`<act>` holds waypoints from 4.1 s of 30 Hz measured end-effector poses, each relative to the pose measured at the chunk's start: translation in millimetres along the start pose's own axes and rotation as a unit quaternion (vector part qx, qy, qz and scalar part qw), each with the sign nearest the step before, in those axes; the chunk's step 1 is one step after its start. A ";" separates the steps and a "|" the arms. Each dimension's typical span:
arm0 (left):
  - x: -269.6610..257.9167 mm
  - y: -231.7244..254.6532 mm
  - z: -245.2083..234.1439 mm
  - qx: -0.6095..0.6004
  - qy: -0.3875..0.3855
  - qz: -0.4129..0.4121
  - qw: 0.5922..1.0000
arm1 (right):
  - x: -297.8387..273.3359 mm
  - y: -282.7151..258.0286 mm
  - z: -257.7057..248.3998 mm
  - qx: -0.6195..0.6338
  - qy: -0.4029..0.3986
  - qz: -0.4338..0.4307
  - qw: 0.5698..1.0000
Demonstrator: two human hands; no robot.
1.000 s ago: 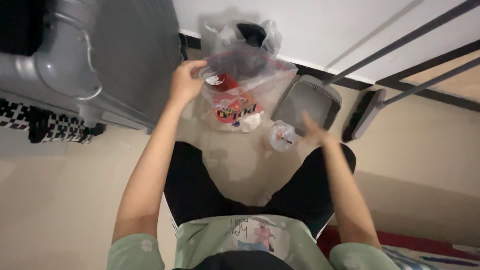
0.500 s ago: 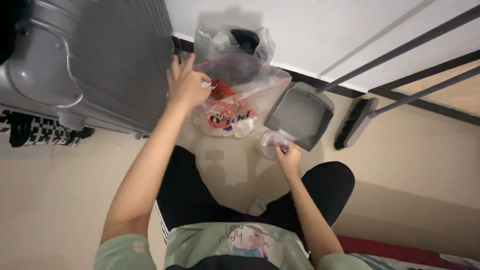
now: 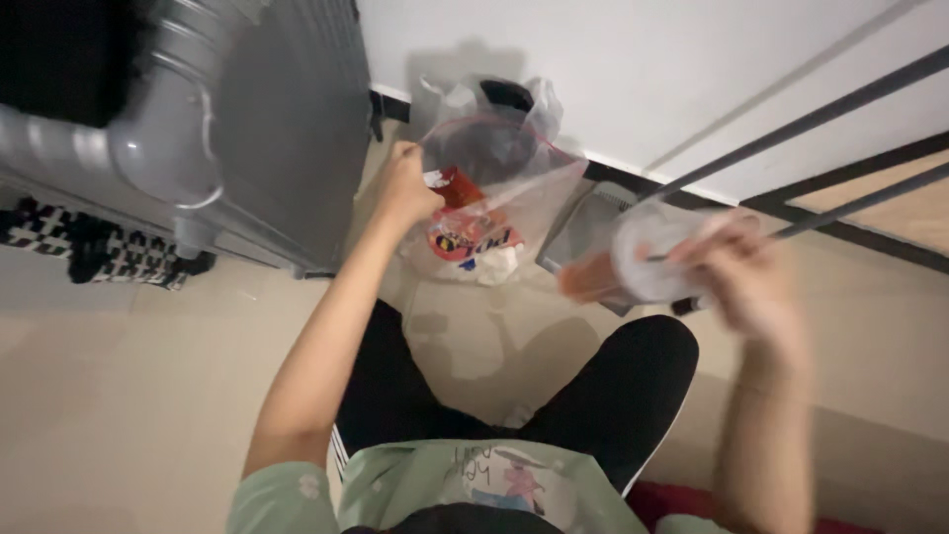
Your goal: The person picks up trash and loose items from the floor, place them into a plastic bag, and then untangles and wraps a white power cable before placing it into a storage basket.
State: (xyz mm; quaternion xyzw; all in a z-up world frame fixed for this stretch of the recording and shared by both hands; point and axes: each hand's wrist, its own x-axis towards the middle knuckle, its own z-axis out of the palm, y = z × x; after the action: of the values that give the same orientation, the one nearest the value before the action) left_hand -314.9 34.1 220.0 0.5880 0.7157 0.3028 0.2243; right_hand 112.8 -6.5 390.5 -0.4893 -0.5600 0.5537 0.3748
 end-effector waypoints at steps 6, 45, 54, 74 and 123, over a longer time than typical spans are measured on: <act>-2.7 -5.9 3.1 -0.029 -0.008 0.011 0.999 | 25.6 -169.2 36.1 0.049 -0.040 -0.117 0.991; -13.3 -13.6 -13.2 -0.236 -0.061 0.138 0.960 | 223.4 244.2 117.7 -0.288 -0.185 0.193 0.920; 48.0 -63.3 48.4 -0.188 0.049 0.079 0.978 | 165.7 131.0 133.1 -0.427 -0.172 -0.041 0.887; 74.7 -39.1 73.1 -0.094 0.170 -0.009 0.981 | 181.1 122.5 49.7 -0.502 0.039 -0.209 0.838; 47.2 -12.1 35.0 -0.118 0.163 -0.039 0.979 | 164.5 120.2 36.6 -0.411 0.048 -0.209 0.886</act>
State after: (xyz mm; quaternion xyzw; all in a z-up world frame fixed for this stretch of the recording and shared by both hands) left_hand -309.6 84.6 188.1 0.4717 0.7244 0.4680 0.1836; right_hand 54.0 131.6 248.0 -0.4971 -0.8079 0.1593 0.2736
